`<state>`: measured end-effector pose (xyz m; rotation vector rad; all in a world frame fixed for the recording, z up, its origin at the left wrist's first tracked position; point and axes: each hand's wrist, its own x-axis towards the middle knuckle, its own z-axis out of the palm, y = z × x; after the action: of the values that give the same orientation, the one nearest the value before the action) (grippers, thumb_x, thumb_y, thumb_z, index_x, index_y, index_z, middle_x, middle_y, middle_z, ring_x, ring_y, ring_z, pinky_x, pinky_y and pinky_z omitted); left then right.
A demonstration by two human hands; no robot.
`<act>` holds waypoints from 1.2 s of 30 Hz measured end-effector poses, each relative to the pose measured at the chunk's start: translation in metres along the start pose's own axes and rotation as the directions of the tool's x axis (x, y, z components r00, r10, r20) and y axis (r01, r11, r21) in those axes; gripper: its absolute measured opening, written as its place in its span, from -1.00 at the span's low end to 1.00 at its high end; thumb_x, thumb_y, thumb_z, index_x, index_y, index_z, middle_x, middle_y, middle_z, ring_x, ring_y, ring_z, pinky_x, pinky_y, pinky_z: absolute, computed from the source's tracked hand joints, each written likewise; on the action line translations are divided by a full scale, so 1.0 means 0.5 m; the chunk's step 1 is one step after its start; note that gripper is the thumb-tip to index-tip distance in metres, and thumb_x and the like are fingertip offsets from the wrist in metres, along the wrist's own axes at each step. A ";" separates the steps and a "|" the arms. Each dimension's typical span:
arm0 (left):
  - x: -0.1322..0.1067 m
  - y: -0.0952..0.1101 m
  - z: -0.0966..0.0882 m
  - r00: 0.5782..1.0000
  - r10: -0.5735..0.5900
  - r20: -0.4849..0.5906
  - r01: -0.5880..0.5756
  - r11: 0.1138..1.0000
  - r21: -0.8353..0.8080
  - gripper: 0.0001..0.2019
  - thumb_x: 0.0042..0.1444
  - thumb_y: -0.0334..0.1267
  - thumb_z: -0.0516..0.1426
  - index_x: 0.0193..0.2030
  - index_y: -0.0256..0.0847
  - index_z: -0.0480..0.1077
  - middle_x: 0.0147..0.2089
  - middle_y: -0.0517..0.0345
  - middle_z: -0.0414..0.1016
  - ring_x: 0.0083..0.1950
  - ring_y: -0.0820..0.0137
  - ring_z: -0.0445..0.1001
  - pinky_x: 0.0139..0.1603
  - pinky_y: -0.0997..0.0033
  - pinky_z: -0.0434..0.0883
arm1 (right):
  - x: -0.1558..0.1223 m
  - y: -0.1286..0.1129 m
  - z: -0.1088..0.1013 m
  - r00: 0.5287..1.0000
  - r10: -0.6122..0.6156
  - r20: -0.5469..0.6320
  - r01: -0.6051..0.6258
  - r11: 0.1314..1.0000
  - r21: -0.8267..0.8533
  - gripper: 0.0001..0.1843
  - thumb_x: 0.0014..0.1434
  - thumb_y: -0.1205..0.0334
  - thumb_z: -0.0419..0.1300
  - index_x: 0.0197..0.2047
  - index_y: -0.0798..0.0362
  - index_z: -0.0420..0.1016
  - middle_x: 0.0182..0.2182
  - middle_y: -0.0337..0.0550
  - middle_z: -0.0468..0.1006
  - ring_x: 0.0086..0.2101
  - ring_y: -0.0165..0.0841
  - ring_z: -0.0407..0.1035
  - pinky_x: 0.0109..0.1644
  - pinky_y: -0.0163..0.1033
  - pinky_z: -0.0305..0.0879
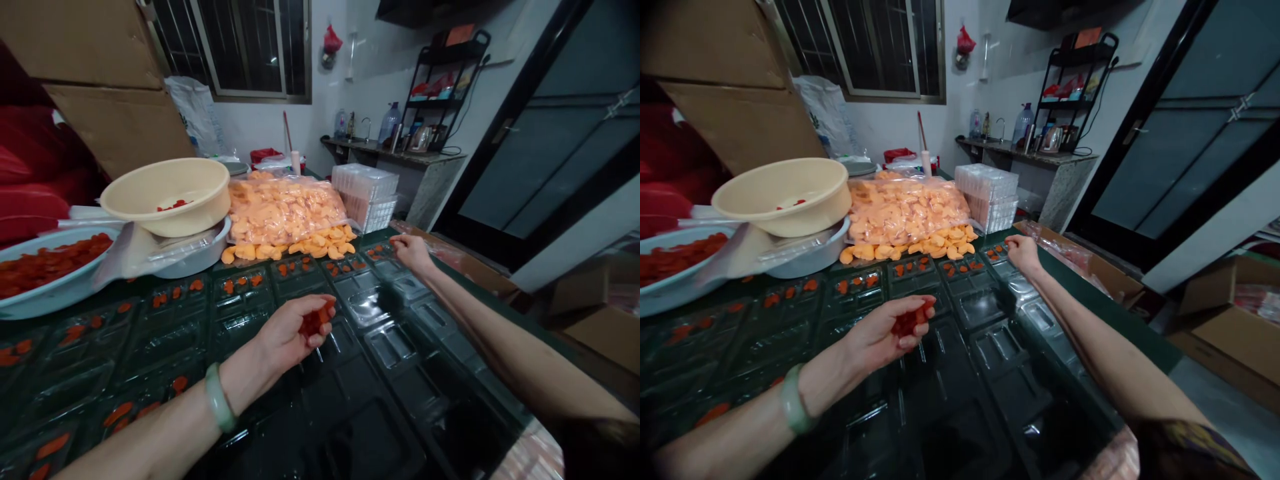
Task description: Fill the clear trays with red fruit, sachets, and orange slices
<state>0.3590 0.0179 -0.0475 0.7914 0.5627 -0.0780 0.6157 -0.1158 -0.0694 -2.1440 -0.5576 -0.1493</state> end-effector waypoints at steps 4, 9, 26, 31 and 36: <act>-0.009 -0.004 -0.017 1.000 0.010 0.026 -0.011 1.000 0.014 -0.91 0.03 -0.42 0.12 -0.28 -0.33 0.38 -0.45 0.15 0.33 -0.62 0.58 0.27 -0.73 0.68 0.00 | 0.090 0.072 0.005 0.990 0.141 -0.018 -0.142 0.987 -0.076 -0.93 0.03 0.43 0.17 -0.47 0.20 0.43 -0.58 -0.22 0.40 -0.48 -0.40 0.32 -0.31 -0.26 0.27; -0.006 -0.004 -0.019 0.999 0.039 0.022 -0.040 0.999 0.036 -0.87 0.01 -0.29 0.19 -0.34 -0.31 0.35 -0.50 0.22 0.30 -0.67 0.62 0.21 -0.75 0.67 -0.06 | 0.051 0.023 0.003 0.996 0.078 0.043 -0.078 0.997 -0.003 -0.86 0.19 0.31 0.10 -0.34 0.19 0.41 -0.45 -0.18 0.44 -0.44 -0.47 0.29 -0.30 -0.32 0.24; -0.021 -0.148 0.087 0.992 -0.028 0.125 -0.023 0.921 0.389 -0.55 -0.10 0.15 0.19 -0.49 -0.22 0.17 -0.68 0.37 0.13 -0.74 0.65 0.07 -0.77 0.64 -0.11 | -0.424 -0.105 -0.098 0.801 -0.101 0.590 -0.347 0.724 0.596 -0.65 -0.01 -0.06 0.26 -0.41 0.08 0.37 -0.52 -0.22 0.48 -0.56 -0.46 0.30 -0.56 -0.38 0.11; -0.017 -0.159 0.113 0.983 -0.135 0.125 0.098 0.958 0.271 -0.55 -0.14 0.13 0.22 -0.45 -0.20 0.17 -0.62 0.33 0.23 -0.72 0.64 0.11 -0.74 0.64 -0.15 | -0.353 -0.068 -0.128 0.910 0.040 0.413 -0.252 0.843 0.476 -0.72 -0.05 -0.02 0.24 -0.42 0.04 0.42 -0.64 -0.29 0.37 -0.67 -0.49 0.15 -0.61 -0.35 0.08; -0.017 -0.148 0.101 0.980 -0.196 0.042 0.188 0.971 0.150 -0.68 0.04 0.00 0.11 -0.43 -0.25 0.24 -0.54 0.20 0.33 -0.67 0.56 0.23 -0.72 0.62 -0.04 | -0.138 0.023 -0.094 0.979 0.199 0.038 -0.202 0.943 0.266 -0.82 -0.07 0.18 0.15 -0.44 0.13 0.40 -0.64 -0.28 0.33 -0.64 -0.49 0.16 -0.57 -0.36 0.10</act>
<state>0.3542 -0.0706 -0.0629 0.8725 0.5837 -0.3221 0.5640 -0.1824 -0.0708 -1.9216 -0.3403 0.0490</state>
